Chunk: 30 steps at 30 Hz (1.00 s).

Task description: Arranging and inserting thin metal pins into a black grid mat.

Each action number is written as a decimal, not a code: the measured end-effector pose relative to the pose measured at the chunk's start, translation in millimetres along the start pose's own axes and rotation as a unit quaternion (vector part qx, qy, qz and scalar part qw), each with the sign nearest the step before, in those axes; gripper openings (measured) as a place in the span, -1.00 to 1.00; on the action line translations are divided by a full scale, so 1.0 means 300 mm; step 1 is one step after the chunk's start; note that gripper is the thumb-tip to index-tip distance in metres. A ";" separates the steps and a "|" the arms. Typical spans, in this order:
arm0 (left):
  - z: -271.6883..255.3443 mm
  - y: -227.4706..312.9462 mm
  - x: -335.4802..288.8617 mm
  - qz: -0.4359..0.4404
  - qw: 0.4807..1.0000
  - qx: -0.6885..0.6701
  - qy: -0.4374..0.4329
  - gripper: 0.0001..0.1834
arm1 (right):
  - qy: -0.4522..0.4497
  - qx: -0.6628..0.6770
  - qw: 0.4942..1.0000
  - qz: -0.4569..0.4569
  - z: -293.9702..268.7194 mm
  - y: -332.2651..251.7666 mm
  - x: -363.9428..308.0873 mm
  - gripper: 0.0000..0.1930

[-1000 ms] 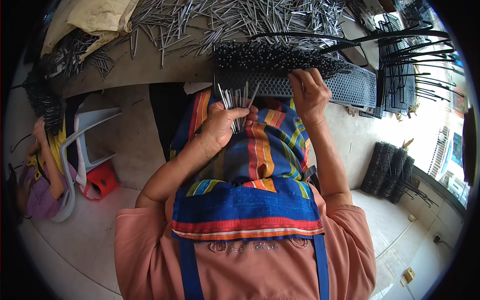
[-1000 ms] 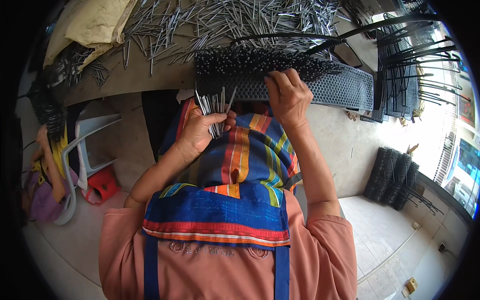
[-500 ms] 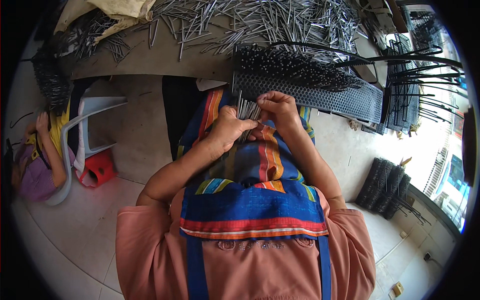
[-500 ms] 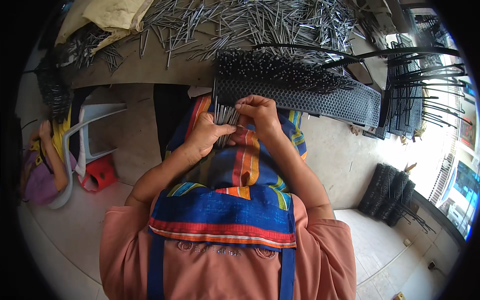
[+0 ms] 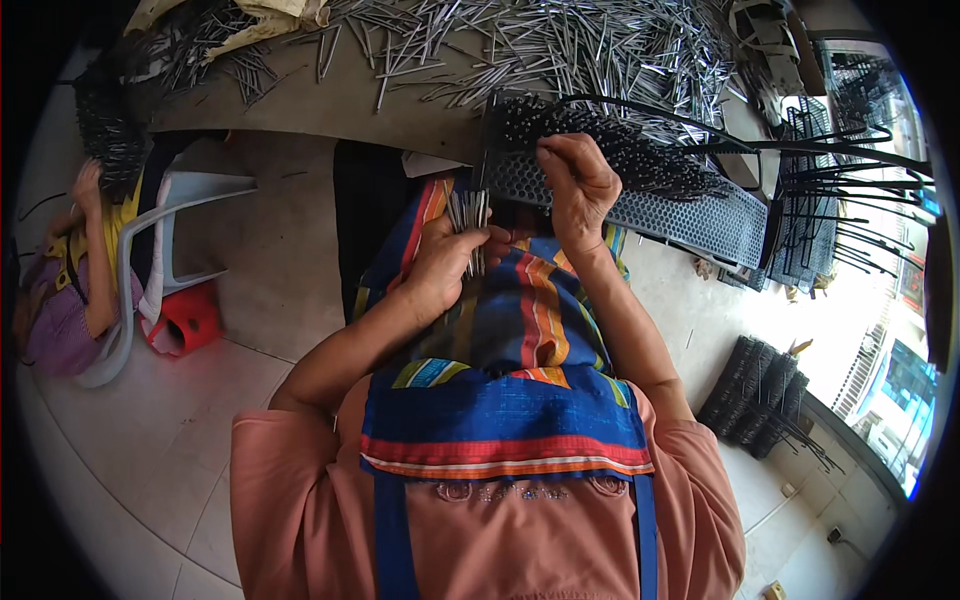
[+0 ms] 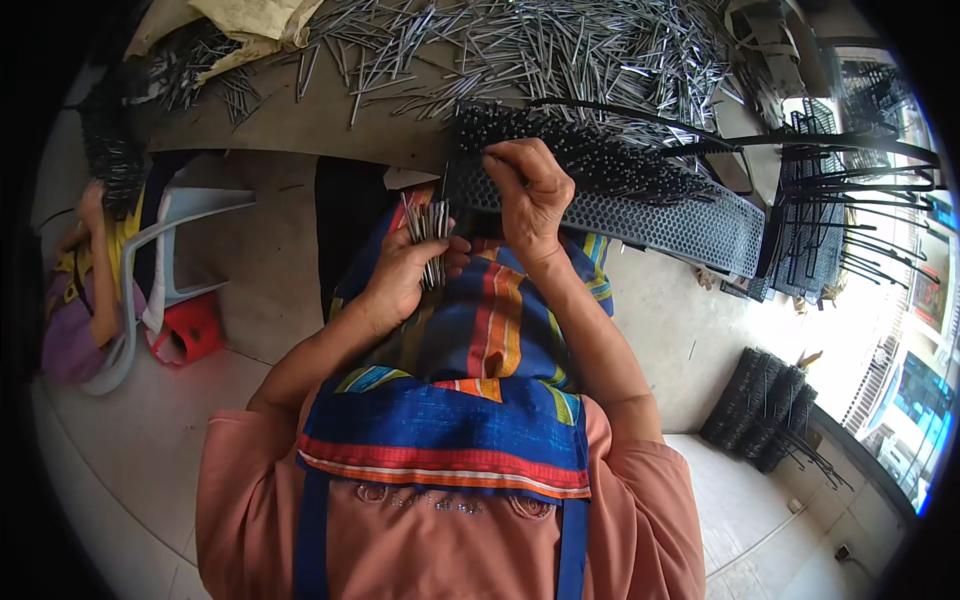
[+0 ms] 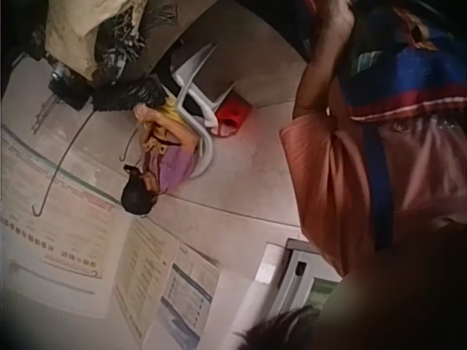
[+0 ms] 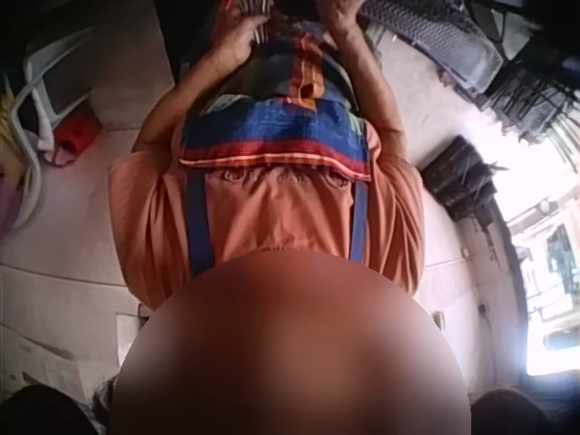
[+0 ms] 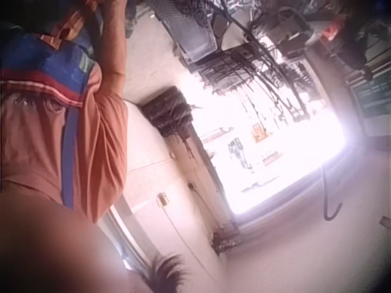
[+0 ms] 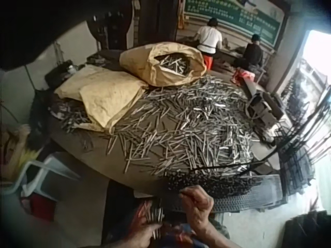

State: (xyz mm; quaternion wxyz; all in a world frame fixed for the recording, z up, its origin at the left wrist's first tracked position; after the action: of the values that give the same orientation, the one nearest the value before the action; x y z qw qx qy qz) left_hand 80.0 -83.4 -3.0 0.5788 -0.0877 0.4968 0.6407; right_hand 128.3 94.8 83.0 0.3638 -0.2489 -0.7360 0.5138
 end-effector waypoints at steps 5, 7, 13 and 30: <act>-0.006 0.003 -0.006 -0.002 1.000 -0.014 0.006 -0.73 | -0.010 -0.036 0.998 -0.048 0.006 0.007 0.009 -0.87; -0.013 0.000 -0.003 0.015 1.000 -0.016 0.012 -0.73 | -0.008 -0.037 0.998 -0.043 0.008 0.009 0.006 -0.86; 0.024 0.029 -0.019 0.012 0.999 -0.025 0.026 -0.82 | -0.063 -0.141 0.981 -0.117 0.076 -0.012 0.007 -0.88; 0.071 0.039 -0.001 -0.008 0.994 -0.069 -0.080 -0.80 | -0.202 0.026 0.924 0.324 0.080 0.060 -0.086 -0.92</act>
State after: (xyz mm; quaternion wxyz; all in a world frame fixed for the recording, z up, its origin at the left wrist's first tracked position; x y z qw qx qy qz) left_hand 80.2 -65.9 13.8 0.6141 -0.0798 0.4029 0.6740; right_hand 124.9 68.0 54.0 0.0274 -0.3549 -0.6592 0.6624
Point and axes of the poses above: each hand's wrist, its own x-axis towards the middle knuckle, its own z-axis out of the palm, y = z × x, the point moved 6 cm from there along x, towards the middle knuckle, and after that the axes turned 3 degrees about -z, right-handed, at the moved point
